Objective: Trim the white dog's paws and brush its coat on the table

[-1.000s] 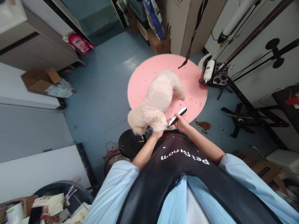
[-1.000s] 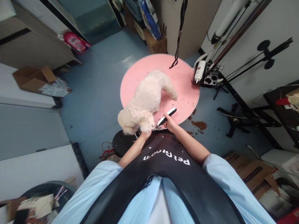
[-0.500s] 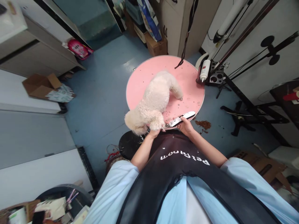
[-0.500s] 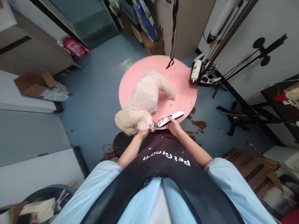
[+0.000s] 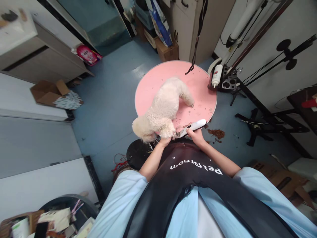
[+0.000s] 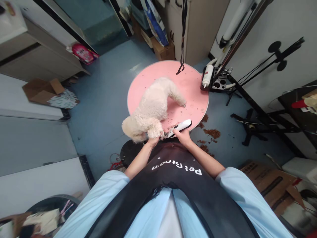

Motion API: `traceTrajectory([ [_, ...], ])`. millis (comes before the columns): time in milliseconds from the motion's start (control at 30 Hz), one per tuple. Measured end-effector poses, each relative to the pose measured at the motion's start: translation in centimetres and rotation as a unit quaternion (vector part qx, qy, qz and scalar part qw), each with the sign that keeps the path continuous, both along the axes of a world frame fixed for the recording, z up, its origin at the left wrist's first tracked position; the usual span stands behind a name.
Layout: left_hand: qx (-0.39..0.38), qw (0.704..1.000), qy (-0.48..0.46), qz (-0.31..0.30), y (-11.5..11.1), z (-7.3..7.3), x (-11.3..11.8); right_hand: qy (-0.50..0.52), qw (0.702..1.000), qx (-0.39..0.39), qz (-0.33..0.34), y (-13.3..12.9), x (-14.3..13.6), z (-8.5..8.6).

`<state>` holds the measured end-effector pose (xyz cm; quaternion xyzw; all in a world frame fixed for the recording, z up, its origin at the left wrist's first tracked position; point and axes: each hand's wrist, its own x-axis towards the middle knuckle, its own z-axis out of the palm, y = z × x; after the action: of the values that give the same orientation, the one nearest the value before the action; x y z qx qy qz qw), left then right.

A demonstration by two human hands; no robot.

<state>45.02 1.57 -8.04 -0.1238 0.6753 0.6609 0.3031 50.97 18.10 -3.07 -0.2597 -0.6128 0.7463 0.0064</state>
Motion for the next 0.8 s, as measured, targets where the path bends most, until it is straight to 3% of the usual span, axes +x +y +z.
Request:
traceTrajectory([
  [167,0.008,1.0,-0.023,-0.02,0.2,0.4,-0.2,-0.017,0.993,-0.095,-0.064,-0.4,-0.3,-1.2],
  [267,0.009,0.999,-0.02,-0.027,0.2,0.4,-0.3,-0.028,0.99,-0.099,-0.092,-0.2,-0.7,-1.8],
  [433,0.006,1.0,-0.014,-0.022,0.3,0.2,-0.2,-0.015,0.984,-0.178,-0.03,0.2,-0.7,-1.6],
  [600,0.056,0.998,-0.009,-0.03,0.2,0.4,-0.1,-0.038,0.972,-0.233,0.022,2.7,0.1,-0.8],
  [700,0.081,0.996,-0.01,-0.034,-0.2,0.2,-0.3,-0.027,0.971,-0.226,0.066,4.3,0.6,-0.8],
  [800,0.088,0.996,-0.022,-0.015,-0.5,-0.2,-0.6,0.017,0.986,-0.159,0.05,4.6,0.5,-1.2],
])
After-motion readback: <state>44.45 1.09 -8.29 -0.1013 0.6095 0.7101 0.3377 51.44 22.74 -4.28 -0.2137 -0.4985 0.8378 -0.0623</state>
